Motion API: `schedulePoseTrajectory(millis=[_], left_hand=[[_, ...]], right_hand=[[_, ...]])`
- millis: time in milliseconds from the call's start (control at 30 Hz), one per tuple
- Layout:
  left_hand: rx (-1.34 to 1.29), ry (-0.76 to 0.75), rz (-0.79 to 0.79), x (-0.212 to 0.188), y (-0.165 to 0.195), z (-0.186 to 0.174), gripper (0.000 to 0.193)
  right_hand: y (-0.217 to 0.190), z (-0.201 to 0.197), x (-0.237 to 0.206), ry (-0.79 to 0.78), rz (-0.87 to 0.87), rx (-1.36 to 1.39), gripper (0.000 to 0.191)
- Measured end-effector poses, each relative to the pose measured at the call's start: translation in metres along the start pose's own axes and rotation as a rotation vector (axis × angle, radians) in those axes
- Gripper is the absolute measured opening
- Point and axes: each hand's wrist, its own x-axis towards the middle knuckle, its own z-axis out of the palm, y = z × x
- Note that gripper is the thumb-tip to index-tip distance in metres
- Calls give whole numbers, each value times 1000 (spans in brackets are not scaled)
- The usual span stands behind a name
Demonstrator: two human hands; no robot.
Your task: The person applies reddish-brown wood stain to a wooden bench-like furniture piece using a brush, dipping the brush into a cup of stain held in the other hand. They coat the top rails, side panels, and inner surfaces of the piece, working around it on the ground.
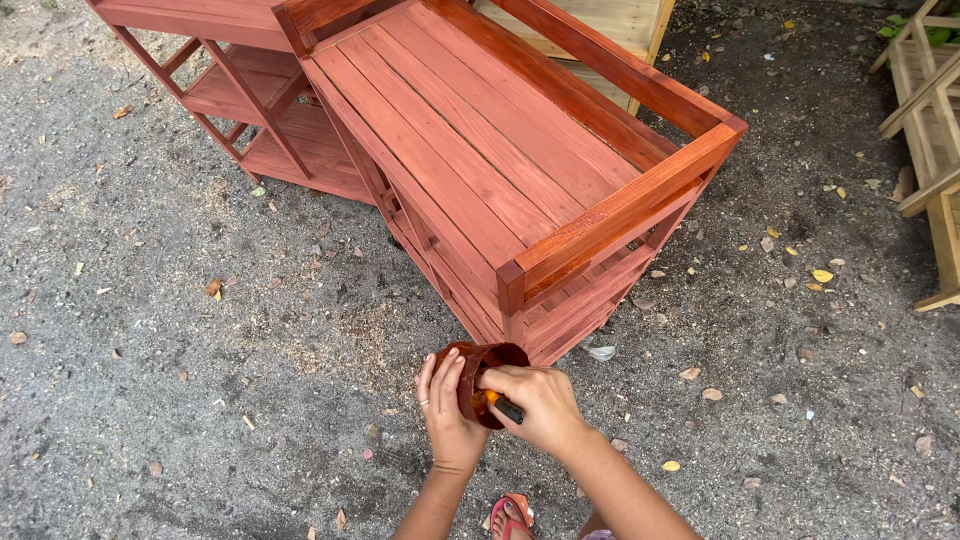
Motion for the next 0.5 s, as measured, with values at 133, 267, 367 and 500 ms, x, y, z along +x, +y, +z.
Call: schedulePoseTrajectory(millis=[133, 267, 367, 500], left_hand=[[53, -22, -44, 10, 9, -3, 92], [-60, -37, -281, 21, 19, -2, 106], [-224, -87, -524, 23, 34, 8, 105], [-377, -93, -614, 25, 45, 21, 99]], right_hand=[[-4, -22, -9, 278, -64, 181, 31], [7, -26, -22, 405, 92, 592, 28], [20, -13, -26, 505, 519, 1065, 26], [48, 4, -38, 777, 822, 1457, 29]])
